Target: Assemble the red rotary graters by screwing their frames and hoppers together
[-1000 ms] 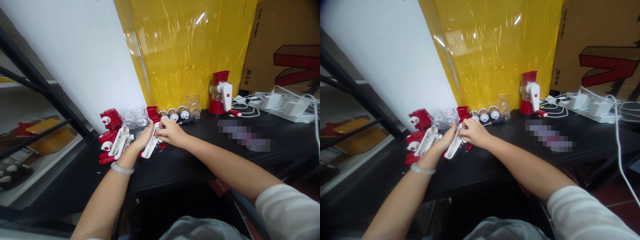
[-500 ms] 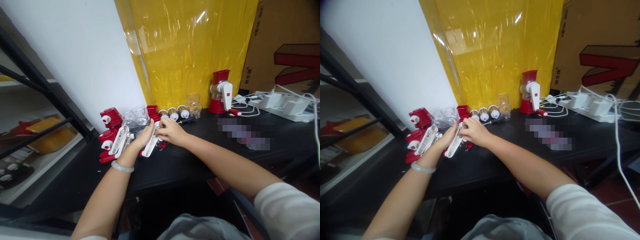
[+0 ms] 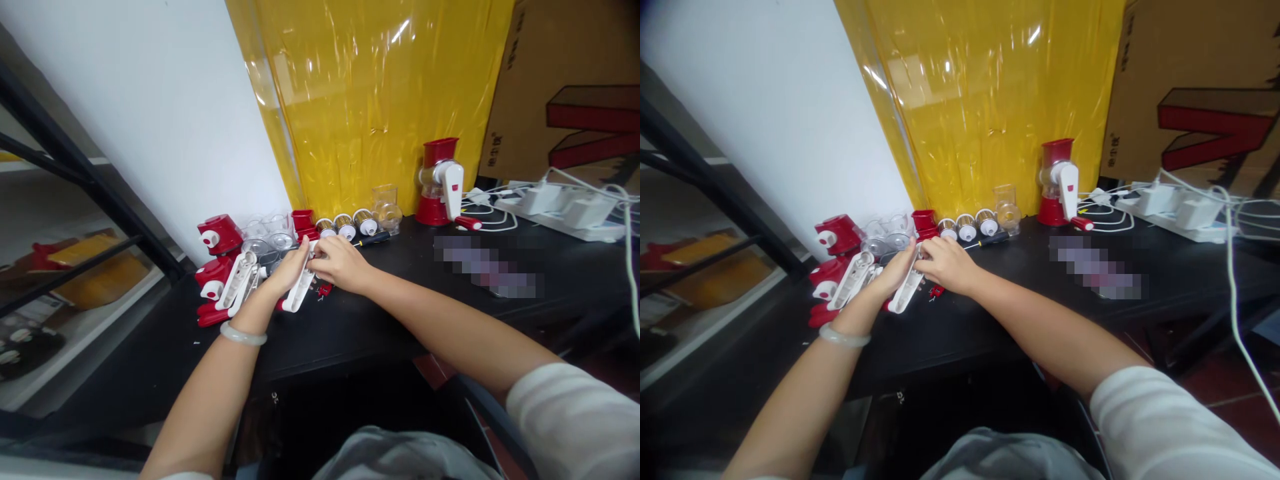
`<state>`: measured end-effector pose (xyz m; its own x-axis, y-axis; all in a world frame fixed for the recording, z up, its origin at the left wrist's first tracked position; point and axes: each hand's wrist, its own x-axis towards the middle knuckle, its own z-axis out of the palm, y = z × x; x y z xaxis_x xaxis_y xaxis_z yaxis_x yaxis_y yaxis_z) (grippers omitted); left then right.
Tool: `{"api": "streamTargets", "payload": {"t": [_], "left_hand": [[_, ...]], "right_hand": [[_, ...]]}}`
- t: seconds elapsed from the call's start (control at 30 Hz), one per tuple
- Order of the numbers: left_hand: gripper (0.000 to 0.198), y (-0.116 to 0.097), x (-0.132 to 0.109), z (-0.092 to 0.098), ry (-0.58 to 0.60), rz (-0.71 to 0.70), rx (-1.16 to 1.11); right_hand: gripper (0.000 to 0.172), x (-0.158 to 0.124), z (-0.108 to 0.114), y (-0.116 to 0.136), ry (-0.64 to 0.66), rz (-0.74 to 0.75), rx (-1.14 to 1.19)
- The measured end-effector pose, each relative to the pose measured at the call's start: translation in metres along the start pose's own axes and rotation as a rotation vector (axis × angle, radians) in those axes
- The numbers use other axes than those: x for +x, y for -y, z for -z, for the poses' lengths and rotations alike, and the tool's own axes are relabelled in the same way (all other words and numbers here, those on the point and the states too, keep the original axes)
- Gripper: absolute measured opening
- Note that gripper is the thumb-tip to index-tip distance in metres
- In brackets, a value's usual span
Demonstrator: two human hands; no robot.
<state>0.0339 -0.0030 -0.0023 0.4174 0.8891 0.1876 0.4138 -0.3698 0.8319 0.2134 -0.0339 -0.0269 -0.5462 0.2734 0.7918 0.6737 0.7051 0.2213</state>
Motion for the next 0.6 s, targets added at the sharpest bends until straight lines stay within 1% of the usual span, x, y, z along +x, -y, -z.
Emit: {"api": "streamTargets", "payload": {"t": [0.1, 0.23, 0.33, 0.4, 0.5, 0.6], "left_hand": [[0.076, 0.000, 0.000, 0.000, -0.008, 0.012, -0.008], [0.074, -0.002, 0.000, -0.002, -0.026, 0.038, -0.027], [0.073, -0.004, -0.001, -0.004, -0.041, 0.043, -0.035], [0.073, -0.005, -0.001, -0.004, -0.059, 0.040, -0.036], [0.074, -0.005, -0.001, -0.003, -0.096, 0.083, -0.028], [0.075, -0.001, 0.001, 0.001, -0.128, 0.125, -0.012]], "right_hand": [[0.018, 0.000, 0.000, 0.000, 0.009, -0.001, 0.000], [0.012, 0.001, 0.000, 0.001, 0.022, -0.008, 0.010], [0.013, 0.002, 0.001, 0.002, 0.017, -0.029, 0.037], [0.012, 0.003, 0.002, 0.001, 0.013, -0.069, 0.075], [0.009, 0.002, 0.001, -0.007, 0.024, -0.153, 0.175], [0.007, -0.001, -0.001, -0.017, 0.079, -0.212, 0.284]]}}
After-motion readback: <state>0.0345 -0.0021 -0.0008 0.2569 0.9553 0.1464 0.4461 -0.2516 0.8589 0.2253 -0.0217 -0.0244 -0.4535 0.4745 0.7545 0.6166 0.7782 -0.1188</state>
